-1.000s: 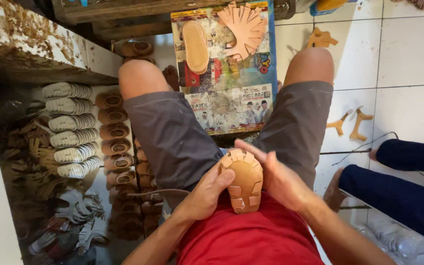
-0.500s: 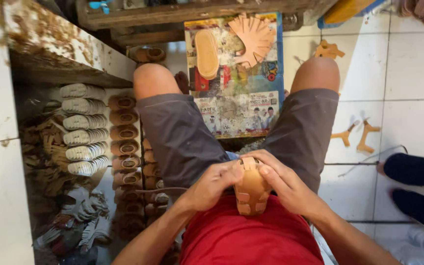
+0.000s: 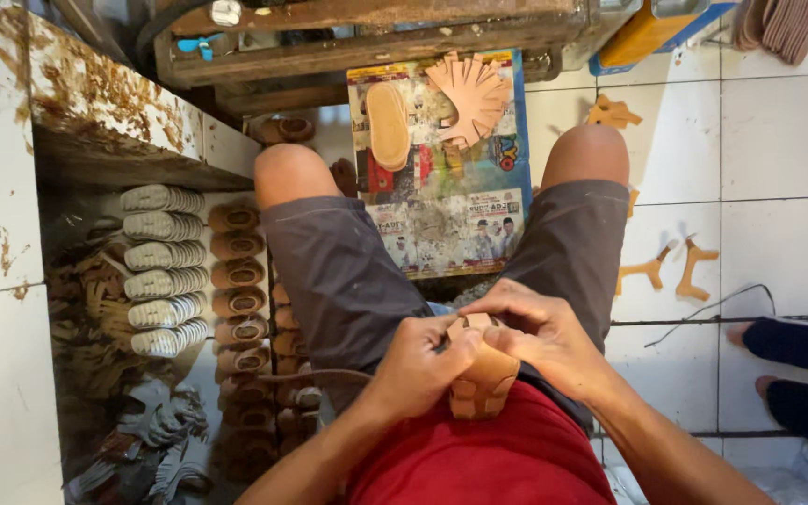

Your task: The person assembles a slipper by hand, placing a star-shaped upper onto a wooden last and then attaching a strap piece. The person repeats the process for a second slipper, pressing the components together and placing the finished slipper on a nearby shelf.

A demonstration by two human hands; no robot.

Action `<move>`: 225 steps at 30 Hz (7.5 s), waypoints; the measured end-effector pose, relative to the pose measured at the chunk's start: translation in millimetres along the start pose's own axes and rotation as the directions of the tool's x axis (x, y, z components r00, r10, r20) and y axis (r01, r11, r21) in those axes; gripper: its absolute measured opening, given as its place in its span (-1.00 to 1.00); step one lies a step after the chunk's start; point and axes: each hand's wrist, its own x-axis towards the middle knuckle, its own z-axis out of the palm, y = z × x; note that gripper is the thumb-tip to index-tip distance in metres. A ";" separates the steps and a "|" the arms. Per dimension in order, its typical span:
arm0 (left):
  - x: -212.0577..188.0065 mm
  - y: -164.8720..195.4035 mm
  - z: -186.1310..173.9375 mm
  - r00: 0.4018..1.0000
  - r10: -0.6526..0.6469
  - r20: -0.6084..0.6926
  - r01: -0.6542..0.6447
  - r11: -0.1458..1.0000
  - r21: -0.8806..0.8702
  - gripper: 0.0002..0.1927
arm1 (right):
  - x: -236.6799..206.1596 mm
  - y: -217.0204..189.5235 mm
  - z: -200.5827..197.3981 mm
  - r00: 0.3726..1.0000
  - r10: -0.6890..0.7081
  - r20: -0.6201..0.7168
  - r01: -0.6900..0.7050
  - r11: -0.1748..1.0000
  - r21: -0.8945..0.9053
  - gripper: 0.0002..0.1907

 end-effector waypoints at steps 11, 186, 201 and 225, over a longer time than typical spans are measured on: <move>1.4 46.6 -0.6 0.876 0.407 -0.258 -0.451 0.882 -0.138 -0.34 | -20.1 -39.2 5.4 0.512 -0.852 0.105 0.741 0.377 -0.556 -0.59; -242.8 -84.3 -34.3 0.951 -0.042 -0.307 0.147 0.934 0.327 -0.84 | 75.5 38.8 180.7 0.626 -0.087 0.775 0.705 0.490 -0.514 -0.71; -264.1 -156.2 13.2 0.457 -0.724 -0.517 0.453 0.689 -0.566 -0.67 | 52.2 17.8 205.4 0.242 0.146 0.959 0.782 0.556 -0.282 -0.67; -225.2 -81.3 -9.6 0.716 -0.055 -0.696 0.369 0.876 0.311 -0.77 | 72.9 46.9 133.0 0.551 -0.321 0.770 0.703 0.675 -0.222 -0.73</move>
